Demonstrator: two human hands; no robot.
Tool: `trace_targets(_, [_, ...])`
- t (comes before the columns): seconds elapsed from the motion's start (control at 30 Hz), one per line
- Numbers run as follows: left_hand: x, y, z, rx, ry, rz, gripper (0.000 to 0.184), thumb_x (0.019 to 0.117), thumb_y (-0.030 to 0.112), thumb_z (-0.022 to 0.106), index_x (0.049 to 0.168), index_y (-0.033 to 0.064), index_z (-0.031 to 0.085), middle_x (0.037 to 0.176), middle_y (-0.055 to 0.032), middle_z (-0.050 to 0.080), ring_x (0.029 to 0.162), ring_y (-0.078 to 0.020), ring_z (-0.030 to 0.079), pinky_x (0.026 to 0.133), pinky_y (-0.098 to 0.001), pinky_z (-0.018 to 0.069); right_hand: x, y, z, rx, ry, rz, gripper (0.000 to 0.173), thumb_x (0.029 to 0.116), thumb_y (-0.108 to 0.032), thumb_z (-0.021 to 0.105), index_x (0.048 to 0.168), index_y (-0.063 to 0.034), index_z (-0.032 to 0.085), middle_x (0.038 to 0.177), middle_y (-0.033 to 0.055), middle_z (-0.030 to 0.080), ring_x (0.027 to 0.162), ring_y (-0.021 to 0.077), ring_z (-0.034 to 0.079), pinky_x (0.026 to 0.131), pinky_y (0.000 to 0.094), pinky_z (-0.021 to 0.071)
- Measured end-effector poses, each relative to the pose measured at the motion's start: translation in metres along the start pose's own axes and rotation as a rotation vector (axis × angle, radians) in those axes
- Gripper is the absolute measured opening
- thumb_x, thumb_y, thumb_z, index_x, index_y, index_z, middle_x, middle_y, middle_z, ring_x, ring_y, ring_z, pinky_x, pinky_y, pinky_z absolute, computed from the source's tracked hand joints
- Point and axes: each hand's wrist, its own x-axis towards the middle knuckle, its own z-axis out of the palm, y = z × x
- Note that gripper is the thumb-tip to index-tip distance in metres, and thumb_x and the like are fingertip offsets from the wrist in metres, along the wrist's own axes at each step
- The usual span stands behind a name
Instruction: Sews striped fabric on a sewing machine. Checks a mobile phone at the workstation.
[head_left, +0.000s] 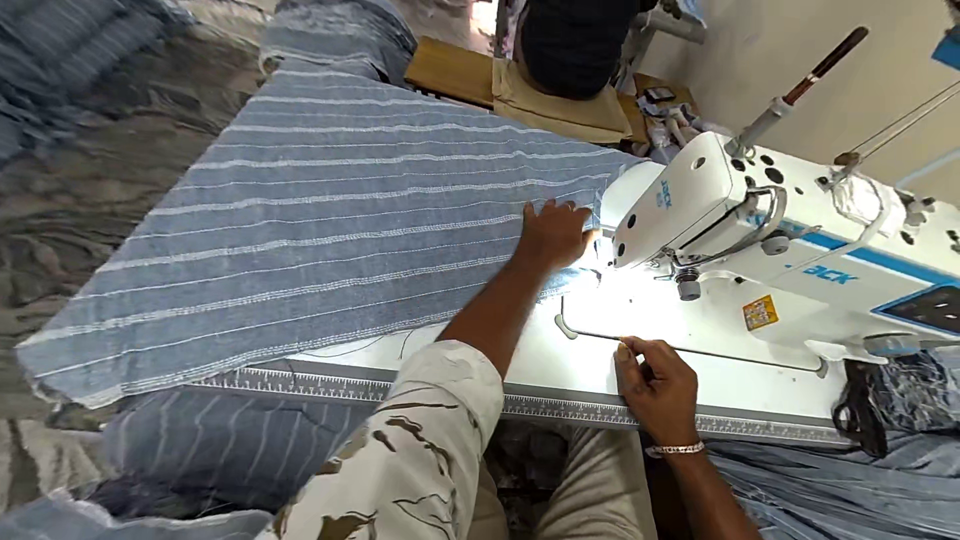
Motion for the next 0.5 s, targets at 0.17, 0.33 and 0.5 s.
trace_targets(0.17, [-0.028,0.001,0.020,0.174,-0.053,0.039,0.052,0.1065,0.047,0.031,0.154,0.0344,0.048,0.166,-0.0085,0.036,0.157,-0.0405,0.021,0.118,-0.0780,0.0070,-0.001,0.001,-0.004,0.161,0.080,0.080,0.024,0.1019,-0.023,0.060,0.115,-0.0095,0.076,0.087,-0.0011,0.064,0.057,0.0025,0.049,0.048,0.0184,0.0430])
trace_targets(0.33, [-0.088,0.002,0.017,0.197,-0.049,0.097,0.062,0.0995,0.062,0.033,0.153,0.0365,0.049,0.166,-0.0076,0.036,0.156,-0.0379,0.024,0.120,-0.0743,0.0088,0.000,0.001,-0.005,0.202,0.115,0.087,0.023,0.1014,-0.019,0.061,0.115,-0.0075,0.075,0.087,-0.0003,0.064,0.056,0.0019,0.049,0.047,0.0177,0.0422])
trace_targets(0.5, [-0.118,0.017,0.015,0.176,-0.098,0.069,0.078,0.0879,0.077,0.045,0.151,0.0322,0.052,0.167,-0.0049,0.035,0.157,-0.0338,0.022,0.122,-0.0716,0.0073,0.002,-0.002,-0.008,0.184,0.079,0.110,0.022,0.1018,-0.019,0.061,0.116,-0.0098,0.075,0.086,-0.0008,0.063,0.056,0.0025,0.048,0.047,0.0179,0.0411])
